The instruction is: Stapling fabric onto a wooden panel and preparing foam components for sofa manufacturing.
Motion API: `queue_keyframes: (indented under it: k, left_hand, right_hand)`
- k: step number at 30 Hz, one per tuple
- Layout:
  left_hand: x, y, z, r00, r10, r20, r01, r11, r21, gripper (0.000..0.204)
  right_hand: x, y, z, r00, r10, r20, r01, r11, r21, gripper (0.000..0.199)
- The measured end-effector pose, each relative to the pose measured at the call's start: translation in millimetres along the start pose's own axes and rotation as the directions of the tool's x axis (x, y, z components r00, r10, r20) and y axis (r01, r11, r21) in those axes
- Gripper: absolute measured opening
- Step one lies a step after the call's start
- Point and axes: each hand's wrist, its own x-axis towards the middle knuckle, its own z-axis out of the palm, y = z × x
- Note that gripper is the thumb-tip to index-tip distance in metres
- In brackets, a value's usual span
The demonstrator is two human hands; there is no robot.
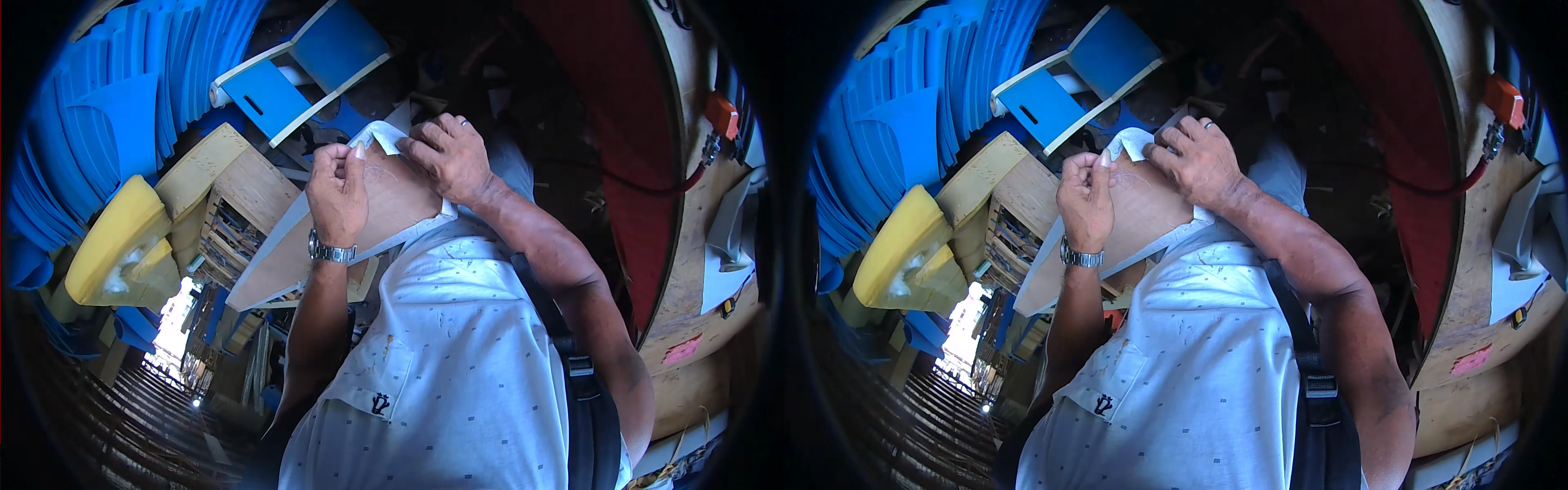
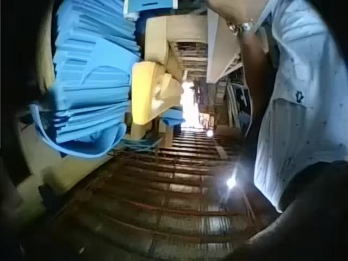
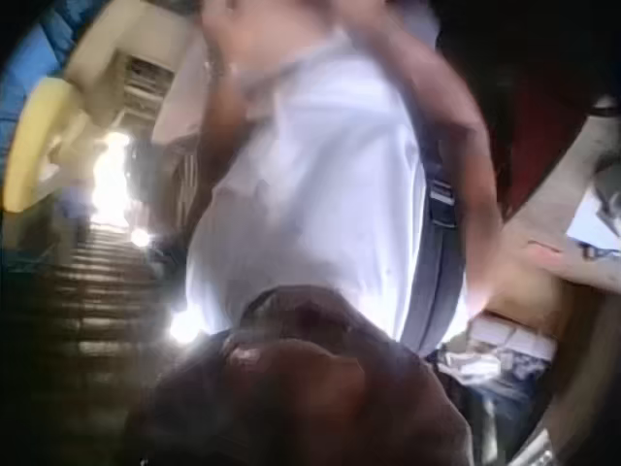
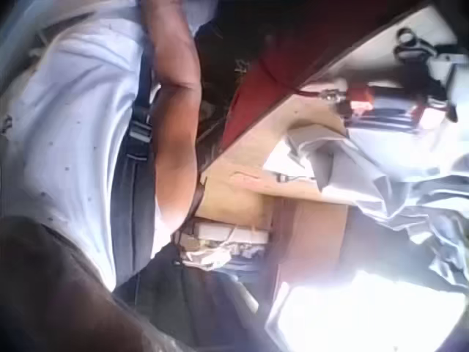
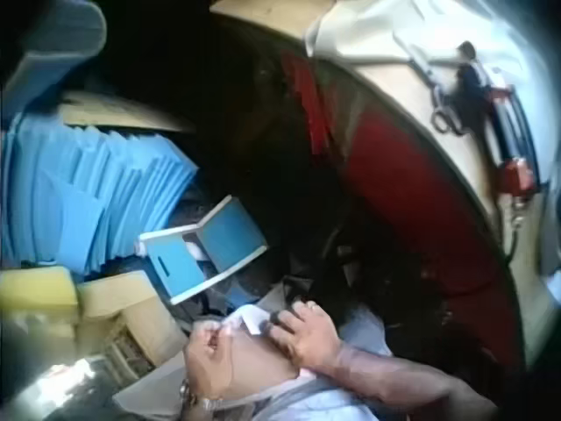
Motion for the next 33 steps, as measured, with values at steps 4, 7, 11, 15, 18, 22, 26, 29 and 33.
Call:
queue_keyframes:
  k: [4, 7, 11, 15, 18, 22, 26, 29, 33]
  left_hand:
    - [17, 28, 16, 0.982, -0.173, 0.079, 0.175, 0.984, -0.022, 0.029]
    - [23, 26, 21, 0.986, -0.129, 0.104, 0.135, 0.989, -0.062, 0.031]
    - [22, 78, 0, 0.956, 0.202, 0.211, -0.289, 0.559, 0.777, 0.025]
    - [24, 87, -17, 0.786, 0.356, 0.505, -0.61, 0.315, 0.727, 0.015]
    - [30, 88, -28, 0.777, 0.331, 0.535, -0.621, 0.269, 0.736, 0.015]
    - [33, 88, -28, 0.795, 0.315, 0.519, -0.599, 0.27, 0.754, 0.014]
    - [34, 79, -17, 0.862, 0.334, 0.381, -0.501, 0.456, 0.736, 0.018]
    - [38, 61, -7, 0.938, 0.31, 0.153, -0.338, 0.728, 0.596, 0.034]
    - [28, 40, 26, 0.973, -0.217, 0.081, 0.198, 0.96, 0.196, 0.038]
  right_hand:
    - [6, -1, 7, 0.998, -0.016, -0.057, 0.02, 0.998, 0.067, 0.028]
    - [12, -6, 12, 0.998, -0.007, -0.065, 0.013, 0.996, 0.085, 0.026]
    - [13, -9, 16, 0.997, 0.019, -0.076, -0.008, 0.988, 0.152, 0.024]
    - [24, -25, 15, 0.998, -0.019, -0.059, 0.028, 0.986, 0.164, 0.026]
    - [30, -29, 10, 0.999, -0.019, -0.031, 0.024, 0.986, 0.166, 0.027]
    - [37, -25, 6, 0.999, -0.024, -0.035, 0.029, 0.987, 0.157, 0.028]
    - [35, -18, 3, 0.999, 0.012, -0.047, -0.003, 0.983, 0.185, 0.031]
    - [32, -4, 2, 0.998, 0.031, -0.062, -0.015, 0.969, 0.245, 0.034]
    - [19, 15, 6, 0.997, 0.029, -0.065, -0.002, 0.922, 0.386, 0.031]
